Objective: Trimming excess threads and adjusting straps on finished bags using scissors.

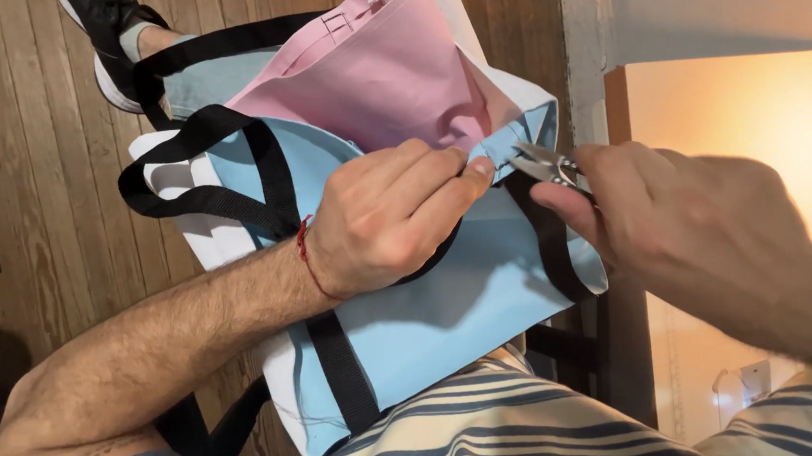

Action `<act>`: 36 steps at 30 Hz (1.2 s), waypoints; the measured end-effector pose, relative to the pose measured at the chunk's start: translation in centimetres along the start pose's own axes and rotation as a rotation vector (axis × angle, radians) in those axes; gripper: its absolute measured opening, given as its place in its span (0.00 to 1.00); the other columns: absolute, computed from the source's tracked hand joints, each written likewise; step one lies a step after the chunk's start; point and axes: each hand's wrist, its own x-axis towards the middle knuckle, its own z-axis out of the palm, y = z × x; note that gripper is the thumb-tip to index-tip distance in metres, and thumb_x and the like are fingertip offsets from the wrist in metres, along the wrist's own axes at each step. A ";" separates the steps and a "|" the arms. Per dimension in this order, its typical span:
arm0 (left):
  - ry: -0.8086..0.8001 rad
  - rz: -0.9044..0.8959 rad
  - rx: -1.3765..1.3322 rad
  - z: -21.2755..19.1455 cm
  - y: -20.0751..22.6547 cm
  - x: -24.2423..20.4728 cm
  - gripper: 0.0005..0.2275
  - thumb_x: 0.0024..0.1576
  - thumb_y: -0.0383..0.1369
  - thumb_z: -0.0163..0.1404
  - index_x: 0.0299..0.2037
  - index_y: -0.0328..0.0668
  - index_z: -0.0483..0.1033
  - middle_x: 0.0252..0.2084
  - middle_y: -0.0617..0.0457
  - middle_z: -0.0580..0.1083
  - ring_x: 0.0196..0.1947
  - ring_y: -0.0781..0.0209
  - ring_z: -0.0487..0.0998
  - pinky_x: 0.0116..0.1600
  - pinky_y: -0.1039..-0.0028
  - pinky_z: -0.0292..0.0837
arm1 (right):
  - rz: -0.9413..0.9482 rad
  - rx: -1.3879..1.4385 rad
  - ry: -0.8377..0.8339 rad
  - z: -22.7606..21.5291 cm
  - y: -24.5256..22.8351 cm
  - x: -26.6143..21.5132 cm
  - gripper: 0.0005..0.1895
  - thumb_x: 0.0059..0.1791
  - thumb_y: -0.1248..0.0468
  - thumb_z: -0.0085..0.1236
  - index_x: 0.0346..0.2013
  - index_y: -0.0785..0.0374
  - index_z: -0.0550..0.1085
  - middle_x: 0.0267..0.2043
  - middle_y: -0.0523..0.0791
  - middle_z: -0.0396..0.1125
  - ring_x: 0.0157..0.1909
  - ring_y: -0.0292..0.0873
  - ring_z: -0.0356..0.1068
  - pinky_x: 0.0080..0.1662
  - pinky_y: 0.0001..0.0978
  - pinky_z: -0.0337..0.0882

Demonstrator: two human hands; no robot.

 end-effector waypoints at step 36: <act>-0.021 -0.045 0.013 0.0 -0.1 0.5 0.05 0.58 0.21 0.59 0.41 0.31 0.77 0.38 0.48 0.74 0.33 0.58 0.75 0.34 0.69 0.69 | 0.094 0.418 0.310 2.0 0.2 0.3 0.12 0.55 0.59 0.58 0.40 0.67 0.73 0.26 0.47 0.66 0.24 0.47 0.67 0.27 0.36 0.63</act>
